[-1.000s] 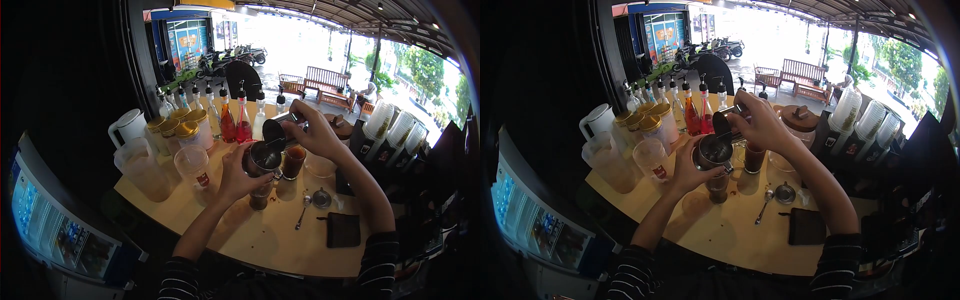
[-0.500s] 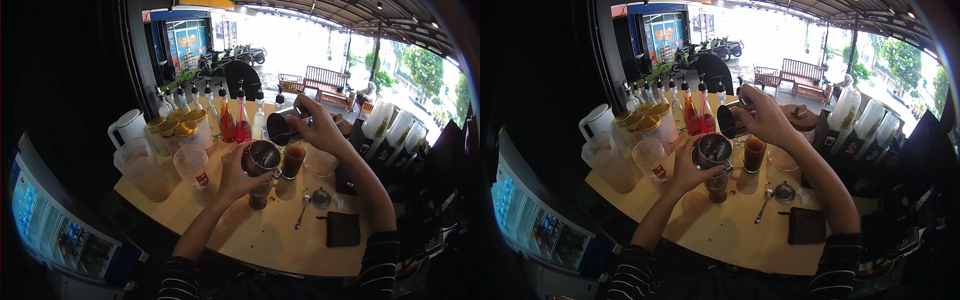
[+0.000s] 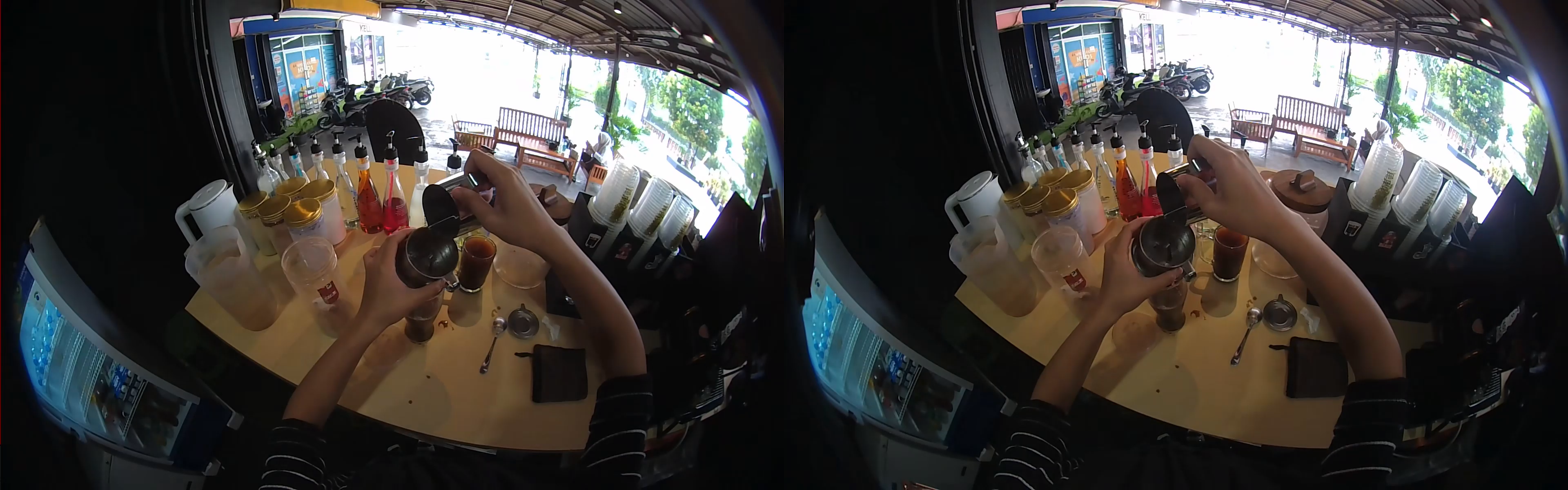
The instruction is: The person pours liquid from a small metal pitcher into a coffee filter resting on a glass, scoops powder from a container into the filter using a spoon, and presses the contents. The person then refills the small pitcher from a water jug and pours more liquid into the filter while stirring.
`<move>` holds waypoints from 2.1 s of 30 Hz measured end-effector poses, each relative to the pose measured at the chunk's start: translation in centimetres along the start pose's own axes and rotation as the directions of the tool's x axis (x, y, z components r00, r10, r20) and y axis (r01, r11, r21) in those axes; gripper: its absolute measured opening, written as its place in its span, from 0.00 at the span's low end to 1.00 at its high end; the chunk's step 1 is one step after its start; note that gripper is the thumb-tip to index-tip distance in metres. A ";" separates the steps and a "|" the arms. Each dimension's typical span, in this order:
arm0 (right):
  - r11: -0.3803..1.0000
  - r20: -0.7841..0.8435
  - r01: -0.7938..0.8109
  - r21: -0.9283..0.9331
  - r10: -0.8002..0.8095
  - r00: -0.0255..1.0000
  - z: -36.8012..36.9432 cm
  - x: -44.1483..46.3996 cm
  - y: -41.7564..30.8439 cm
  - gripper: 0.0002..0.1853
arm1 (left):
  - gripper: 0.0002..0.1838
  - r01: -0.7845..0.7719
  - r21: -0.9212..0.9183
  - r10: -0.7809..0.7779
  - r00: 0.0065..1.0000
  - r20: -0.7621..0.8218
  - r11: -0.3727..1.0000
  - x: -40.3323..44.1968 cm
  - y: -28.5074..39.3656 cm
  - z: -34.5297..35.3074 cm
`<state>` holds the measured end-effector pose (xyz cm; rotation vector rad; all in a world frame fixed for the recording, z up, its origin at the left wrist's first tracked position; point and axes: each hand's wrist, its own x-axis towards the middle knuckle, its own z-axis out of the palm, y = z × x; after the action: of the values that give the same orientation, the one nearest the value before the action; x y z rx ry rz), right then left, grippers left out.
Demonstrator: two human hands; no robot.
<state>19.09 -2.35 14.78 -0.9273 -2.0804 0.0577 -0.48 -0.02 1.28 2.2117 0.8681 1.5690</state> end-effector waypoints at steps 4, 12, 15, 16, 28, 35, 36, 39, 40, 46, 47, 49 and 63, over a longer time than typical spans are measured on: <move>0.998 0.009 -0.031 0.046 0.031 0.999 0.2 0.2 -0.2 0.13 | 0.40 -0.010 0.052 0.010 1.000 -0.016 0.999 0.1 0.5 -0.1; 0.998 0.038 -0.028 0.063 0.025 0.999 -0.2 -0.3 -1.7 0.14 | 0.44 0.030 0.212 -0.029 1.000 -0.008 0.977 0.3 1.4 -0.8; 0.998 0.037 -0.037 0.047 0.035 0.999 -0.5 -0.7 -1.9 0.15 | 0.44 -0.028 0.295 0.030 1.000 -0.002 0.955 0.4 1.2 -1.1; 0.998 0.038 -0.037 0.046 0.035 0.999 -0.7 -0.8 -2.0 0.15 | 0.44 -0.047 0.300 0.047 0.999 0.006 0.953 0.5 1.0 -1.1; 0.999 0.039 -0.054 -0.010 0.054 0.998 -1.2 -1.7 -1.2 0.12 | 0.42 -0.067 0.321 0.057 0.998 0.041 0.945 0.9 2.1 -2.4; 0.995 0.061 -0.090 0.030 0.088 0.994 -1.0 -1.5 -0.5 0.13 | 0.43 -0.044 0.308 0.024 0.997 0.070 0.950 1.1 2.3 -2.8; 0.992 0.060 -0.109 0.070 0.104 0.993 -0.9 -1.4 -0.3 0.15 | 0.43 -0.028 0.303 0.005 0.997 0.077 0.953 1.1 2.4 -2.8; 0.998 0.053 -0.048 -0.032 0.049 0.997 -0.7 -1.1 0.0 0.15 | 0.43 0.000 0.297 -0.026 0.996 0.082 0.955 1.1 2.4 -2.7; 0.998 0.053 -0.047 -0.031 0.049 0.997 -0.7 -1.0 0.1 0.15 | 0.43 0.013 0.295 -0.038 0.996 0.080 0.955 1.0 2.3 -2.7; 1.000 0.036 -0.020 0.013 0.020 0.999 -0.1 -0.6 0.3 0.14 | 0.44 0.037 0.279 -0.067 0.993 0.099 0.960 1.0 1.8 -2.7; 0.999 0.026 -0.035 0.031 0.034 0.999 -0.1 -0.6 0.2 0.14 | 0.44 0.037 0.279 -0.067 0.993 0.100 0.960 1.0 1.7 -2.7; 0.998 0.017 -0.050 0.048 0.049 0.999 0.0 -0.6 0.2 0.13 | 0.44 0.077 0.213 -0.104 0.988 0.118 0.974 1.0 1.5 -2.7; 0.763 -0.168 -0.190 0.618 0.364 0.916 0.6 -4.4 4.7 0.10 | 0.39 0.135 -0.004 -0.134 0.985 0.112 0.991 1.5 0.9 -2.8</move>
<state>23.08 -1.57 9.79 -0.7834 -1.4943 0.6664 -2.48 -0.12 3.92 2.1610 0.9509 1.3722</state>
